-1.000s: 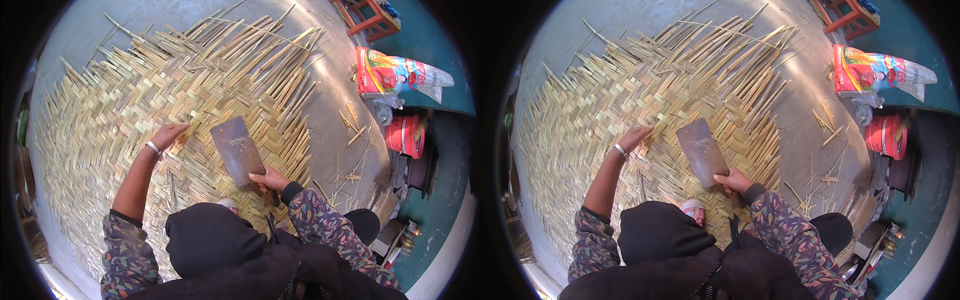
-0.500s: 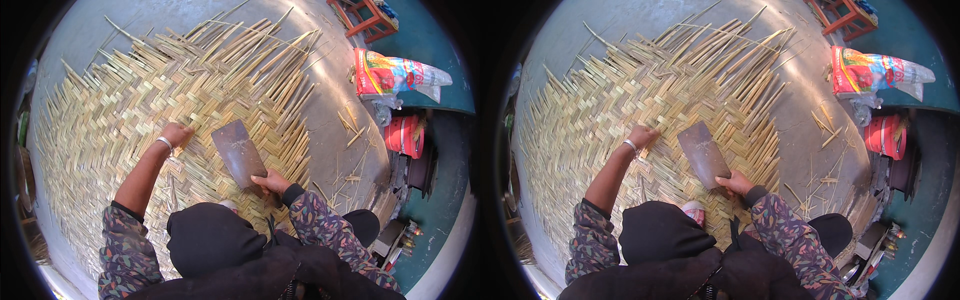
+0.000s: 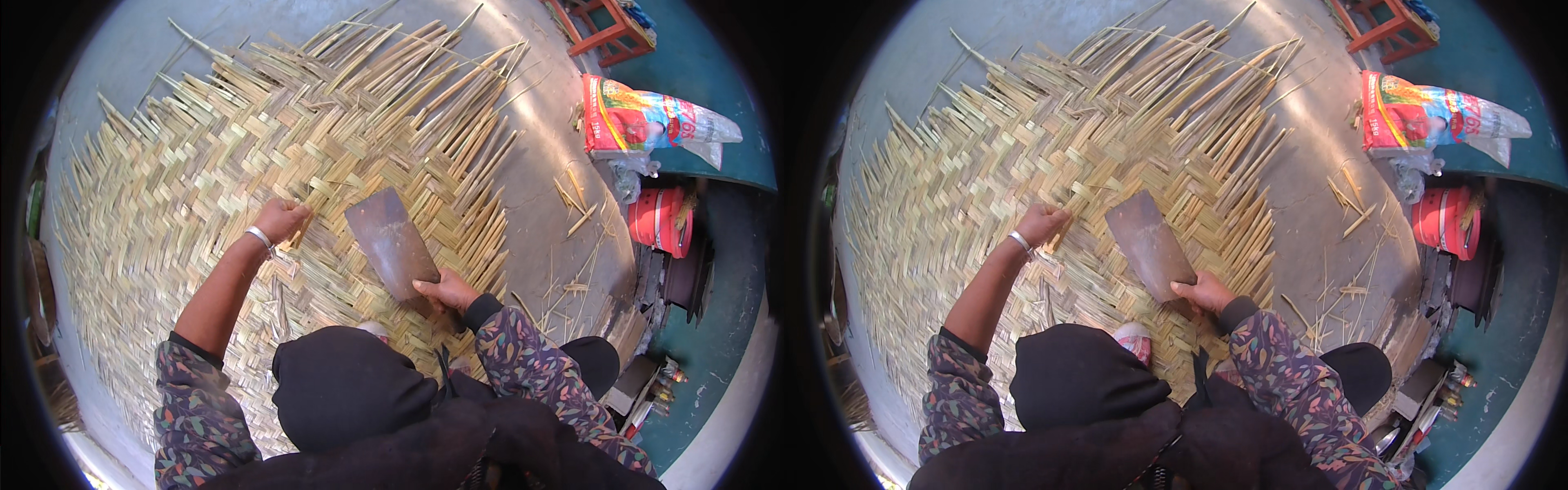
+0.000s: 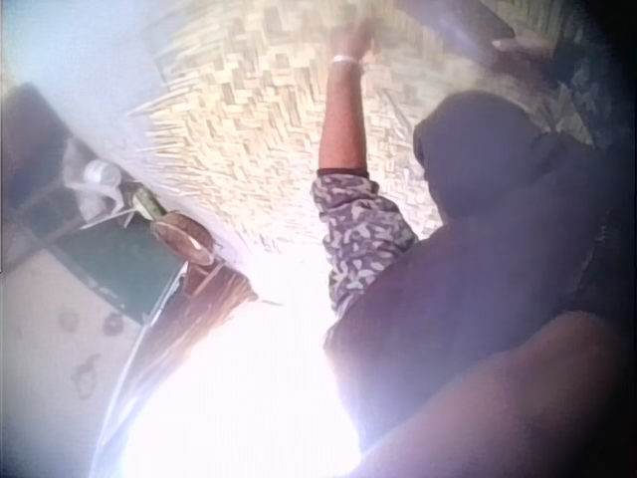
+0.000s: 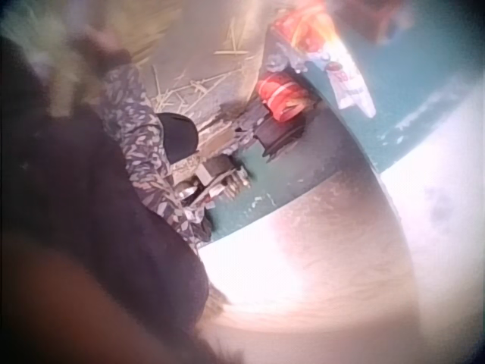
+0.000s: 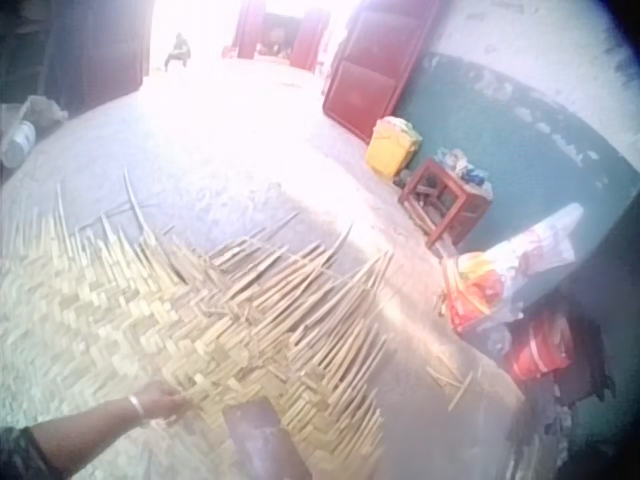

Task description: The person sits on the floor and weaves a mat using dried palm leaves. They use a wooden block to press and tighten the weave, repeatedly adjusting the leaves and striking the mat to secure the pattern.

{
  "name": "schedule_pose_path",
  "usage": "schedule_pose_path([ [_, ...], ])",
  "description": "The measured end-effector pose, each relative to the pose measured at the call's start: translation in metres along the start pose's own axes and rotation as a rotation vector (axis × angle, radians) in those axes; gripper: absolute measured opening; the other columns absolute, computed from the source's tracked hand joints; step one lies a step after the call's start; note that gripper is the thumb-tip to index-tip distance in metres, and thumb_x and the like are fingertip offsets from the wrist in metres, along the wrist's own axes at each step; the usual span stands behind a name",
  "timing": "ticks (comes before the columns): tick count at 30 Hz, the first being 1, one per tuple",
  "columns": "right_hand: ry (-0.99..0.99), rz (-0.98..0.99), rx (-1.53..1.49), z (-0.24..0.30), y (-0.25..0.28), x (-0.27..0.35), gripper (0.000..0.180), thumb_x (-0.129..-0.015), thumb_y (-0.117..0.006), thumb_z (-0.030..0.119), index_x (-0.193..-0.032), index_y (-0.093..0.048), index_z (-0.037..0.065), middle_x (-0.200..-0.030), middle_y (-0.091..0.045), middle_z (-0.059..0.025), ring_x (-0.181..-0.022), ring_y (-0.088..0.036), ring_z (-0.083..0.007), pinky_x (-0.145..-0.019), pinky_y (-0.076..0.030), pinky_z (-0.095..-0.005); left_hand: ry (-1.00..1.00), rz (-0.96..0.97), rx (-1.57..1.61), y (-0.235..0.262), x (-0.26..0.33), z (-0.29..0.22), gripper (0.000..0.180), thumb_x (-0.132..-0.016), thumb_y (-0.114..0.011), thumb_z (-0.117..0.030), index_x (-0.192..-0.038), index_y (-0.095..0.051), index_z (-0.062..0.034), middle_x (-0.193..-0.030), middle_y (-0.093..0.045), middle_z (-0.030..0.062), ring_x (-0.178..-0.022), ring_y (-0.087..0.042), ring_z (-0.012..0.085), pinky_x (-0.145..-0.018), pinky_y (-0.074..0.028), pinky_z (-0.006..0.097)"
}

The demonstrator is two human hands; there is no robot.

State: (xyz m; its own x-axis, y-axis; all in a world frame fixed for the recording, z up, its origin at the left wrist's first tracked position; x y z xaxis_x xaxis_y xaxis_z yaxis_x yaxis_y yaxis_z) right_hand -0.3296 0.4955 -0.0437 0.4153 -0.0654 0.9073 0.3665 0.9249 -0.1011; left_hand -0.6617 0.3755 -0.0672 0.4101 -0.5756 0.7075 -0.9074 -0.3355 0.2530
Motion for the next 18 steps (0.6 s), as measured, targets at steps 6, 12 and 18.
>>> schedule_pose_path([
  [6, 0.032, -0.062, 0.128, 0.009, 0.002, 0.004, 0.034, -0.088, -0.065, 0.034, -0.097, -0.064, 0.001, -0.064, -0.054, 0.0001, -0.049, -0.048, -0.0094, -0.045, -0.038, -0.0273, -0.018, -0.037, -0.048, 0.005, -0.001, -0.001, 0.038, -0.086, -0.065, -0.034, -0.065, -0.062, -0.0025, -0.053, -0.053, 0.0015, -0.044, -0.046, 0.0106, -0.042, -0.036, 0.029],
  [12, 0.27, -0.175, 0.204, 0.062, -0.013, 0.02, 0.033, -0.09, -0.062, 0.029, -0.107, -0.063, 0.001, -0.066, -0.054, -0.0001, -0.052, -0.047, -0.0079, -0.048, -0.039, -0.0262, 0.037, 0.034, -0.185, 0.003, -0.014, 0.002, 0.031, -0.087, -0.065, -0.031, -0.073, -0.064, -0.0034, -0.059, -0.055, 0.0006, -0.05, -0.05, 0.0097, -0.046, -0.038, 0.028],
  [18, 0.556, -0.331, 0.466, 0.15, -0.037, -0.002, 0.034, -0.089, -0.058, 0.028, -0.102, -0.062, -0.003, -0.078, -0.063, -0.0213, -0.073, -0.062, -0.033, -0.069, -0.048, -0.0398, -0.058, -0.079, -0.272, 0.005, -0.011, -0.013, 0.023, -0.085, -0.063, -0.025, -0.079, -0.068, -0.0034, -0.063, -0.059, 0.0016, -0.054, -0.049, 0.0117, -0.049, -0.039, 0.03],
])
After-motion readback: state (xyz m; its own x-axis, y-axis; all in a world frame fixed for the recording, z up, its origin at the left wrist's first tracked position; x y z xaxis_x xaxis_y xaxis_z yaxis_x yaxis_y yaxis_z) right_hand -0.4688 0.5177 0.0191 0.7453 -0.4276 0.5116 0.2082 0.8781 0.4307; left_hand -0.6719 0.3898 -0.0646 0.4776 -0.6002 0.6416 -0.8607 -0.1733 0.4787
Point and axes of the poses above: each hand's wrist, its own x-axis away from the middle knuckle, its own y-axis out of the back of the hand, z = x × y, the point moved 10 cm from there along -x, towards the middle knuckle
